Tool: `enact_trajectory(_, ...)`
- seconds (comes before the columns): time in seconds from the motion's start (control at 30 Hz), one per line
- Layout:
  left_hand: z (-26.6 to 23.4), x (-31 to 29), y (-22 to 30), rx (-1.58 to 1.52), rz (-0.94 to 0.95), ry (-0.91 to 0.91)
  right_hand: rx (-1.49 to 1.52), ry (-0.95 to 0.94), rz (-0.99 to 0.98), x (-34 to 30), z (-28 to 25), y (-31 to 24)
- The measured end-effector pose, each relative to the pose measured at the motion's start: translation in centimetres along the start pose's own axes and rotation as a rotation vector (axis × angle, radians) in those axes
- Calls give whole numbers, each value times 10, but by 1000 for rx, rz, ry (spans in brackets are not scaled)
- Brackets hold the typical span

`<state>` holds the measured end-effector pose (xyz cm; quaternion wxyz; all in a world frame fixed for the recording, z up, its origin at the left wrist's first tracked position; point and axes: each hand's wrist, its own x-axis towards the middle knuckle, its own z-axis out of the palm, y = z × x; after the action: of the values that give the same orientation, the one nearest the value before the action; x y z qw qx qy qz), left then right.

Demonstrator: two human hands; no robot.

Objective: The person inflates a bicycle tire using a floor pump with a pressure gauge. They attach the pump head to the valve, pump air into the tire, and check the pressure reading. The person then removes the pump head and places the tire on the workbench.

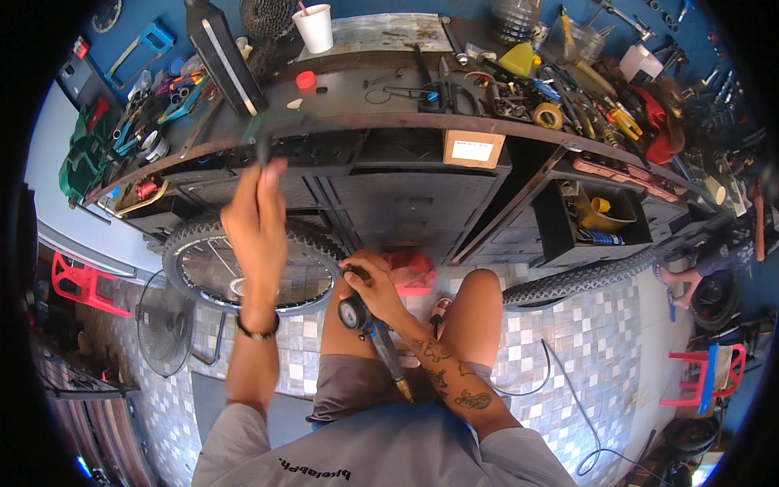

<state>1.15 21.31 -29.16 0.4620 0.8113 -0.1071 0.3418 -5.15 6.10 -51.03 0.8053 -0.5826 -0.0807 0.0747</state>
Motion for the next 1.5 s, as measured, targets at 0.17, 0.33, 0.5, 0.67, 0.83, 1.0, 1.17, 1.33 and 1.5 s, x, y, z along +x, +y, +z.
enact_trajectory(0.17, 57, 125, 50, 535, 75, -243, 28, -16, -1, 4, 5, -1)
enact_trajectory(0.33, 94, 161, 70, 607, 62, -412, -12, 18, -42, 2, 7, -1)
enact_trajectory(0.5, 69, 124, 59, 444, 321, -67, -2, 43, 21, -2, -2, 5)
enact_trajectory(0.67, 11, -19, -26, -437, -203, -317, 146, 110, -114, -2, -2, 6)
enact_trajectory(0.83, 17, -133, -100, -467, -560, -419, 168, 131, 4, -7, 1, -2)
enact_trajectory(1.0, 20, -164, -122, -613, -628, -431, -44, 201, 115, -6, 6, -7)
enact_trajectory(1.17, 17, -164, -130, -689, -713, -445, 61, 198, 17, -3, 13, -2)
enact_trajectory(1.33, 20, -162, -125, -742, -841, -440, 12, 222, 46, -4, 9, 4)
enact_trajectory(1.5, 21, -155, -116, -730, -911, -487, 24, 228, 93, -5, 2, 6)
